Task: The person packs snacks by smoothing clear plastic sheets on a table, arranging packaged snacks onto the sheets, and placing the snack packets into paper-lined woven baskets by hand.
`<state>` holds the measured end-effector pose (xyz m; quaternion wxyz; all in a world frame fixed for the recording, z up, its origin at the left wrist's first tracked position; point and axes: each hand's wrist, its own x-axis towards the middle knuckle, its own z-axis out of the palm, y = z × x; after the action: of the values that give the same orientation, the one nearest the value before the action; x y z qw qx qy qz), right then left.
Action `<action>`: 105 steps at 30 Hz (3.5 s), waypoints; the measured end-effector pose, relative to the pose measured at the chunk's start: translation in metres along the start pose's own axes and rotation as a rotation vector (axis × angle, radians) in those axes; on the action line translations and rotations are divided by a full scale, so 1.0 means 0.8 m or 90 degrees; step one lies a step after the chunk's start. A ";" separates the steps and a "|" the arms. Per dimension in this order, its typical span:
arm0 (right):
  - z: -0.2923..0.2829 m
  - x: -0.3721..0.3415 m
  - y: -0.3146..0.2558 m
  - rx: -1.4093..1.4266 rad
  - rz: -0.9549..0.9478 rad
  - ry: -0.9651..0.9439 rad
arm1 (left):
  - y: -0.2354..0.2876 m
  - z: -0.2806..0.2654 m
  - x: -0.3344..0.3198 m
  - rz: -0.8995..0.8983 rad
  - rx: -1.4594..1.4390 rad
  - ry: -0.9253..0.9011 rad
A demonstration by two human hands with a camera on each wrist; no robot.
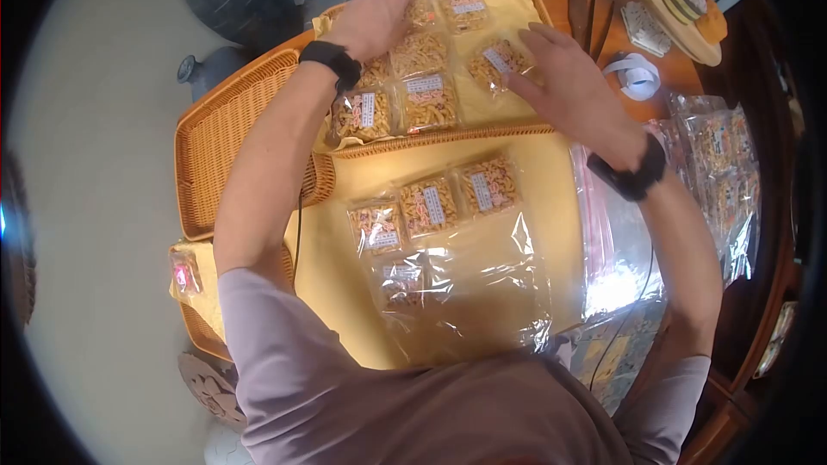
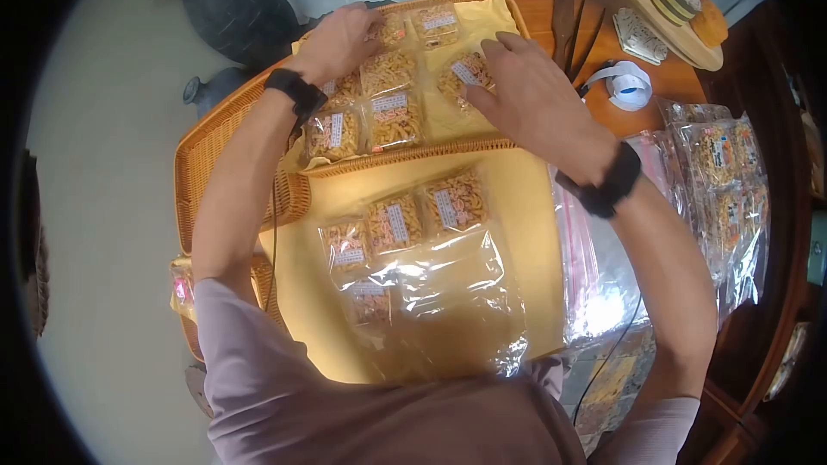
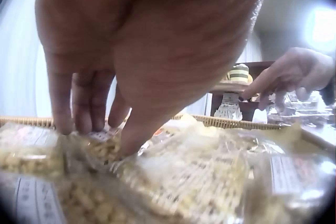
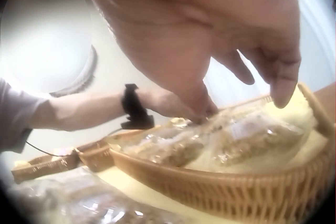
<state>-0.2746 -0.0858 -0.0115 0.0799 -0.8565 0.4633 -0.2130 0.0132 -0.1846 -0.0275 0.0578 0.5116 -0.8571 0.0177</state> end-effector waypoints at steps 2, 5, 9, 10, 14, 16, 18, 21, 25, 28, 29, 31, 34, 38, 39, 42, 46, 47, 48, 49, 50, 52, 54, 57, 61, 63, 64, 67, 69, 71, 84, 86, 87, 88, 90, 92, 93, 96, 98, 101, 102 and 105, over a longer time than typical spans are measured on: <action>0.020 0.016 0.005 -0.034 0.021 -0.028 | -0.011 0.018 -0.006 0.054 -0.033 0.126; 0.035 0.028 0.002 -0.078 0.055 -0.110 | -0.007 0.002 0.011 -0.042 -0.055 -0.037; 0.023 0.046 0.001 -0.026 0.066 -0.219 | 0.020 -0.010 0.024 -0.033 -0.130 0.037; 0.021 0.049 0.002 0.001 0.050 -0.251 | 0.027 -0.007 0.030 0.016 -0.140 0.051; 0.033 0.043 0.020 0.113 -0.040 -0.201 | 0.034 0.038 0.049 0.123 0.037 0.241; 0.039 0.040 0.025 0.127 -0.107 -0.161 | 0.022 0.031 0.063 0.091 -0.038 0.117; 0.047 0.040 0.031 0.061 -0.142 -0.096 | 0.017 0.024 0.066 0.058 -0.112 -0.011; 0.046 0.038 0.029 0.025 -0.084 -0.077 | 0.017 0.015 0.065 0.024 -0.152 -0.034; 0.032 0.043 0.006 0.126 0.049 -0.195 | 0.035 -0.014 0.050 0.025 -0.207 -0.110; 0.049 0.044 0.015 0.072 -0.071 -0.116 | 0.042 -0.025 0.048 -0.014 -0.293 -0.087; 0.052 0.044 0.019 0.073 -0.069 -0.117 | 0.043 -0.024 0.049 -0.051 -0.311 -0.108; 0.052 0.047 0.018 0.102 -0.074 -0.138 | 0.047 -0.022 0.048 -0.064 -0.332 -0.094; 0.069 0.044 0.019 0.075 -0.076 -0.069 | 0.048 -0.015 0.040 -0.090 -0.351 -0.051; 0.084 0.045 0.025 0.037 -0.090 -0.038 | 0.042 0.006 0.033 -0.032 -0.295 0.058; 0.082 0.047 0.024 -0.007 -0.071 -0.017 | 0.039 0.017 0.033 -0.028 -0.294 0.057; 0.076 0.065 0.033 0.100 -0.008 -0.087 | 0.035 0.033 0.033 -0.009 -0.224 0.100; 0.074 0.078 0.040 0.167 -0.052 -0.186 | 0.028 0.033 0.034 -0.006 -0.266 0.031; 0.075 0.077 0.040 0.168 -0.054 -0.186 | 0.023 0.036 0.035 0.003 -0.316 0.019; 0.074 0.076 0.037 0.150 -0.036 -0.202 | 0.019 0.046 0.031 0.003 -0.314 0.019; 0.073 0.074 0.035 0.131 -0.016 -0.216 | 0.018 0.057 0.026 0.038 -0.223 0.077; 0.077 0.072 0.032 0.133 -0.015 -0.216 | 0.015 0.068 0.022 0.071 -0.134 0.132; 0.090 0.068 0.029 0.104 -0.021 -0.158 | 0.024 0.048 0.000 0.071 -0.024 0.072; 0.088 0.073 0.032 0.130 -0.007 -0.194 | 0.028 0.010 -0.009 0.070 0.085 0.005; 0.081 0.085 0.034 0.137 -0.003 -0.243 | 0.016 -0.025 -0.006 -0.053 -0.005 -0.213; 0.068 0.100 0.034 0.069 -0.028 -0.281 | -0.003 -0.019 -0.009 -0.064 -0.118 -0.285; 0.054 0.107 0.034 0.155 -0.055 -0.291 | 0.002 -0.020 -0.008 -0.054 -0.092 -0.301; 0.044 0.112 0.025 0.239 -0.087 -0.298 | 0.004 -0.023 -0.008 -0.062 -0.081 -0.314; 0.031 0.081 -0.049 0.436 0.064 -0.175 | 0.008 -0.025 -0.007 -0.078 -0.064 -0.332; 0.074 0.115 0.003 0.282 -0.025 -0.243 | 0.007 -0.025 -0.007 -0.082 -0.058 -0.339; 0.087 0.123 0.017 0.127 -0.107 -0.305 | 0.006 -0.024 -0.006 -0.088 -0.075 -0.352; 0.093 0.121 -0.003 -0.033 0.057 -0.281 | 0.015 0.019 -0.016 -0.071 0.128 -0.141; 0.075 0.117 0.000 -0.015 0.050 -0.294 | 0.018 0.011 -0.016 -0.065 0.108 -0.191; 0.072 0.111 0.007 -0.023 0.026 -0.266 | 0.017 0.003 -0.017 -0.064 0.120 -0.173; 0.060 0.104 0.003 -0.031 0.000 -0.243 | 0.018 -0.009 -0.026 -0.057 0.065 -0.148; 0.032 0.088 0.004 0.027 -0.011 -0.217 | 0.028 -0.037 -0.041 -0.060 0.016 -0.140; -0.002 0.065 0.005 0.188 -0.028 -0.221 | 0.042 -0.077 -0.060 -0.072 0.013 -0.154; -0.025 0.049 -0.001 0.190 -0.026 -0.218 | 0.048 -0.094 -0.073 -0.089 0.006 -0.169; -0.066 -0.014 -0.017 0.209 -0.041 -0.234 | 0.062 -0.136 -0.117 -0.100 -0.104 -0.168; -0.097 -0.042 -0.047 0.184 -0.001 -0.306 | 0.106 -0.181 -0.148 -0.143 -0.309 -0.250; -0.080 -0.087 -0.042 0.093 -0.052 -0.309 | 0.152 -0.177 -0.182 0.002 -0.272 -0.203; -0.080 -0.093 -0.058 0.063 -0.115 -0.288 | 0.179 -0.174 -0.192 0.036 -0.261 -0.132; -0.052 -0.103 -0.084 -0.006 -0.268 -0.208 | 0.265 -0.172 -0.218 0.197 -0.208 0.132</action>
<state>-0.2813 0.0228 0.0242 0.1037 -0.9573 0.2570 -0.0820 -0.0804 0.0811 0.0945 0.2236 0.3537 -0.9063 -0.0599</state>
